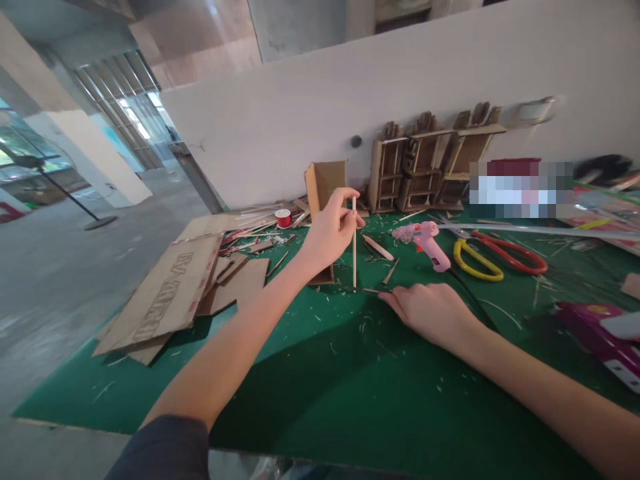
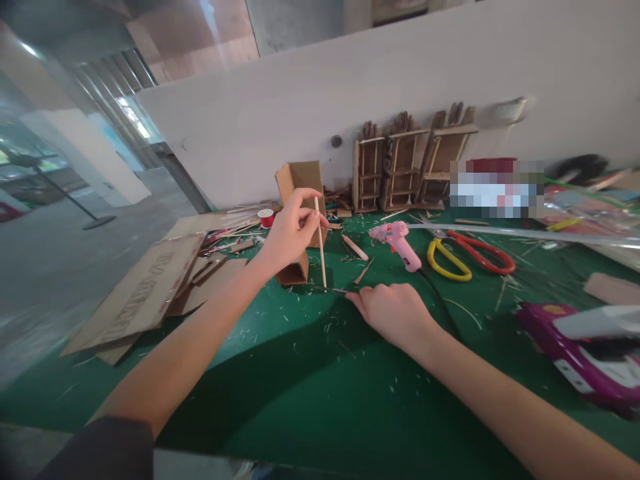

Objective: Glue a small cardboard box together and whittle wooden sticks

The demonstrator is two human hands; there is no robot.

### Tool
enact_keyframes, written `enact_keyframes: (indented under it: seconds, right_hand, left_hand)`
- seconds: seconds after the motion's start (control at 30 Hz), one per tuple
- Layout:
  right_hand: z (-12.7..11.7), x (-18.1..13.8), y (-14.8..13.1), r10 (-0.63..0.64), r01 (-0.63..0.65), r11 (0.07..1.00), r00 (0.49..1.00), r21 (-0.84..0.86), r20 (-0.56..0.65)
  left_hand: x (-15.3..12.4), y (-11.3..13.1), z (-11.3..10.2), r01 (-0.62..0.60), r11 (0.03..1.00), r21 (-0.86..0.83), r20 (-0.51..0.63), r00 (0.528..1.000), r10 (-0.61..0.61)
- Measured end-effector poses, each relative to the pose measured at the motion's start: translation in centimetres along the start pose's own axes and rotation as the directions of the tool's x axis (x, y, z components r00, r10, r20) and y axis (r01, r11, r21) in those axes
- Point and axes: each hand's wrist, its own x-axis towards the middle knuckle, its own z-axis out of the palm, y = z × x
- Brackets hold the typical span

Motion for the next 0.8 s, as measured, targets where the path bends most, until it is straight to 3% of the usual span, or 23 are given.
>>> enact_keyframes:
  seconds: [0.07,0.2,0.37,0.5,0.8]
  right_hand:
    - [0.0,0.3,0.1,0.0,0.0,1.0,1.0,-0.001,-0.029]
    - [-0.3,1.0,0.4,0.133,-0.132,0.991,0.986,0.017,-0.103]
    - [0.4,0.6,-0.1,0.006,-0.006,1.0,1.0,-0.008,-0.02]
    - [0.3,0.8,0.0,0.109,-0.112,0.993,0.989,-0.024,-0.097]
    - [-0.9,0.6,-0.2,0.076,-0.077,0.997,0.994,0.008,0.074]
  left_hand:
    - [-0.1,0.0,0.1,0.005,1.0,-0.004,-0.008,1.0,-0.005]
    - [0.0,-0.1,0.3,0.012,1.0,-0.012,0.003,1.0,-0.012]
    - [0.0,-0.6,0.6,0.039,0.999,-0.015,-0.036,0.999,-0.039]
    - [0.0,-0.8,0.7,0.042,0.999,-0.032,-0.032,0.999,-0.043]
    - [0.1,-1.1,0.7,0.067,0.997,-0.035,-0.051,0.996,-0.069]
